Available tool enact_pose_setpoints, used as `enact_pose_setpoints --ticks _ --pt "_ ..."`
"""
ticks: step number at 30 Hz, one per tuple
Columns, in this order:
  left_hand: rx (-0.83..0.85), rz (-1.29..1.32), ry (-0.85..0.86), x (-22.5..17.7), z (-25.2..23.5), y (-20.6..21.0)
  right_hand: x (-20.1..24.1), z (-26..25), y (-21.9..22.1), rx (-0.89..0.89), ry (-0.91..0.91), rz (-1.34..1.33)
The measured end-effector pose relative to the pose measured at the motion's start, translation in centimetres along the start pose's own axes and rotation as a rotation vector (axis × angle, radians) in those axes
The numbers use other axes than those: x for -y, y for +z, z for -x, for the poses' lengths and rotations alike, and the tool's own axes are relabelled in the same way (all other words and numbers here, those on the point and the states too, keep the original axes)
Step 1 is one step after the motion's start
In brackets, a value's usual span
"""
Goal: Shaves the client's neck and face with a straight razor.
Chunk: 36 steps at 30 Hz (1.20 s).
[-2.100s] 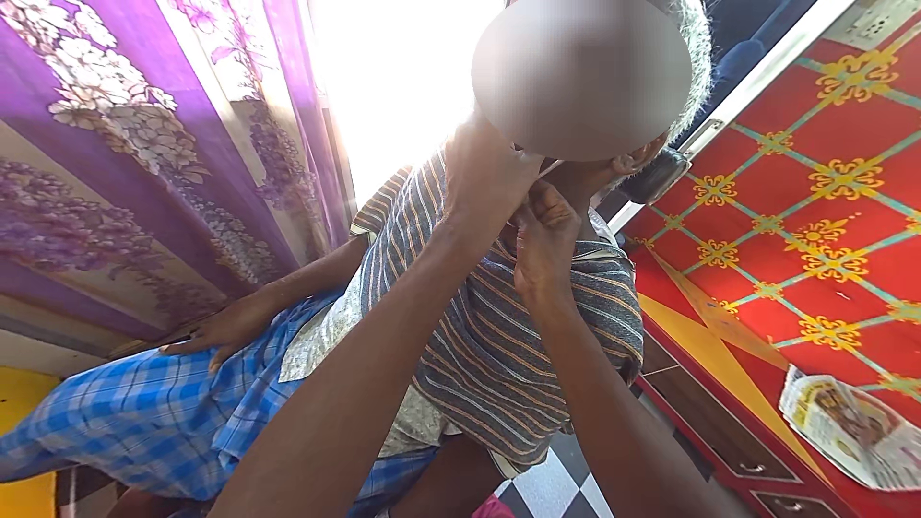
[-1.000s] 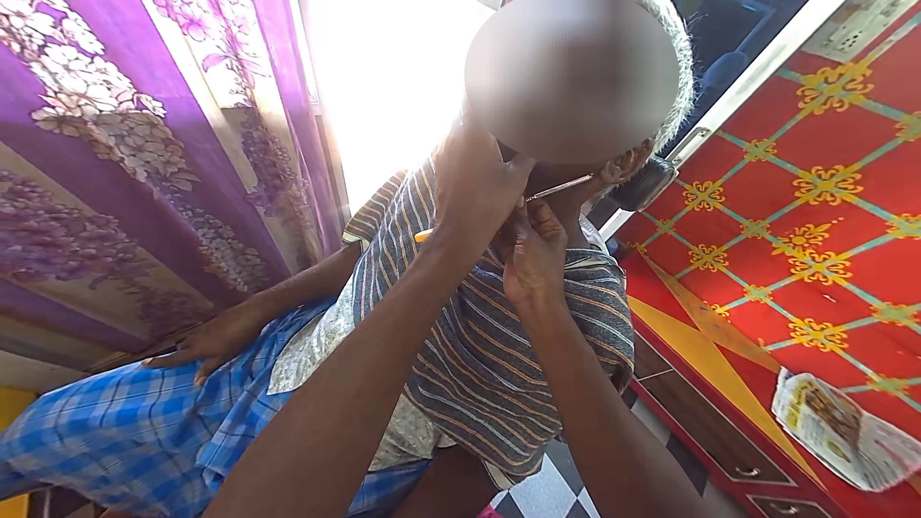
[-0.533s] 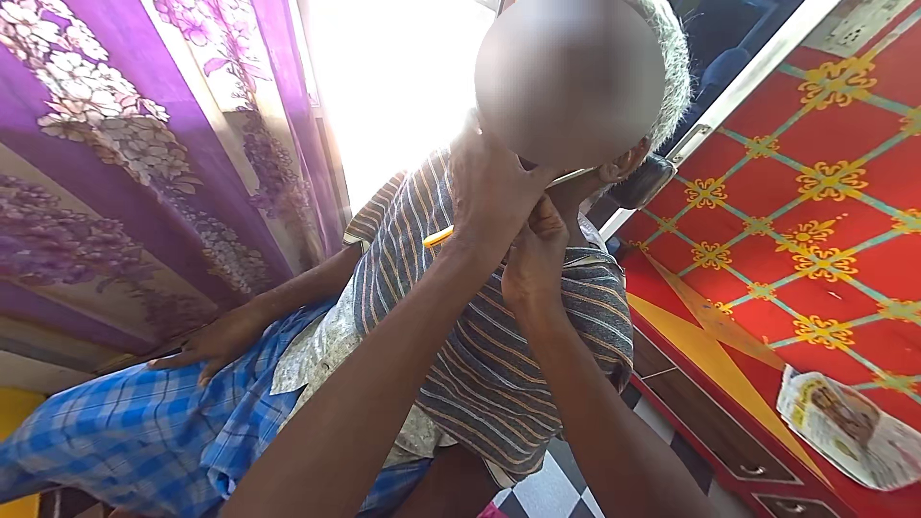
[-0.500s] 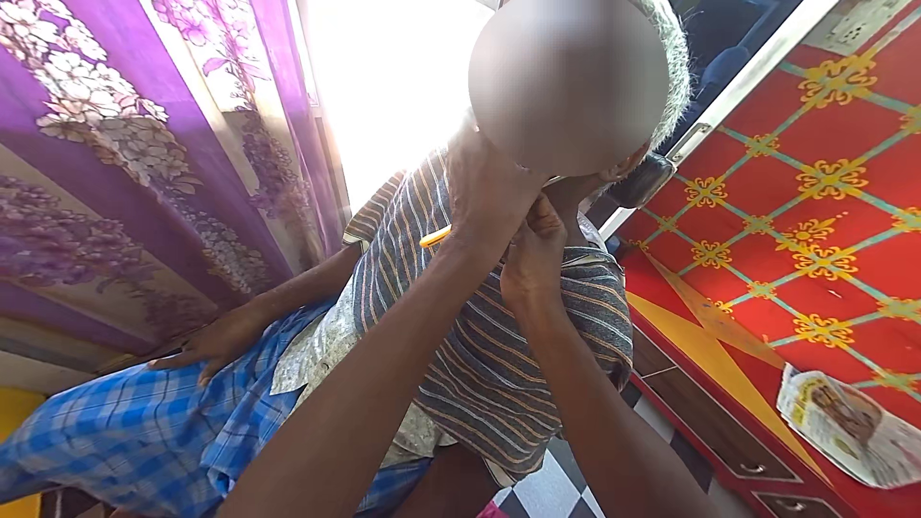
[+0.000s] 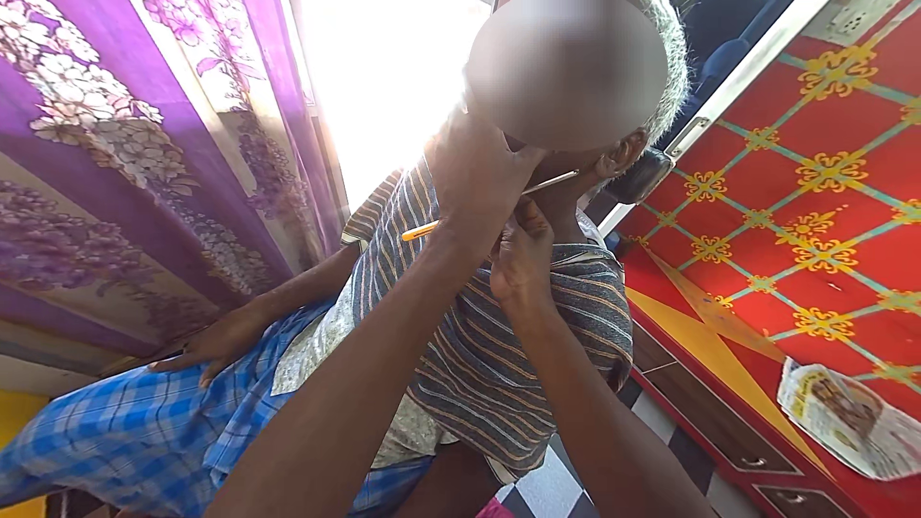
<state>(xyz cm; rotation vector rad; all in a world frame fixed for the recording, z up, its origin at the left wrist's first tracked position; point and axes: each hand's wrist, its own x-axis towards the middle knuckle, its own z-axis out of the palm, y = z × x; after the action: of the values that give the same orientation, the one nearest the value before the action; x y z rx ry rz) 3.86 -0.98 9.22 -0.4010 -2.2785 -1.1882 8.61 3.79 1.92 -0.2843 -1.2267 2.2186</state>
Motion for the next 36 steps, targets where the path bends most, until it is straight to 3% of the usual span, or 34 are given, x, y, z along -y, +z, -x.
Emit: enact_pose_setpoints --ticks 3,5,9,12,21,31,36 --pt "0.001 -0.019 0.023 0.2 -0.1 -0.1 -0.1 0.1 0.2 -0.097 0.059 -0.057" --pt "0.026 0.001 0.052 0.7 -0.3 -0.3 -0.2 0.5 0.4 -0.135 -0.008 -0.091" --pt "0.259 0.232 0.076 3.3 -1.4 -1.5 -1.8 1.3 -0.3 0.04 -0.239 0.042" --pt "0.303 0.299 0.101 4.6 -1.7 -1.5 -2.9 1.0 0.4 0.019 -0.168 0.039" --pt "0.108 0.22 0.19 4.4 -1.3 -0.2 -4.4 -1.2 3.0 0.022 -0.359 0.052" --pt "0.055 0.199 0.234 4.6 -1.5 0.0 -3.9 -0.4 4.5 -0.124 -0.115 -0.106" --pt "0.061 0.211 0.218 4.4 -1.5 -0.3 -4.7 -0.8 3.9 0.039 -0.333 -0.029"
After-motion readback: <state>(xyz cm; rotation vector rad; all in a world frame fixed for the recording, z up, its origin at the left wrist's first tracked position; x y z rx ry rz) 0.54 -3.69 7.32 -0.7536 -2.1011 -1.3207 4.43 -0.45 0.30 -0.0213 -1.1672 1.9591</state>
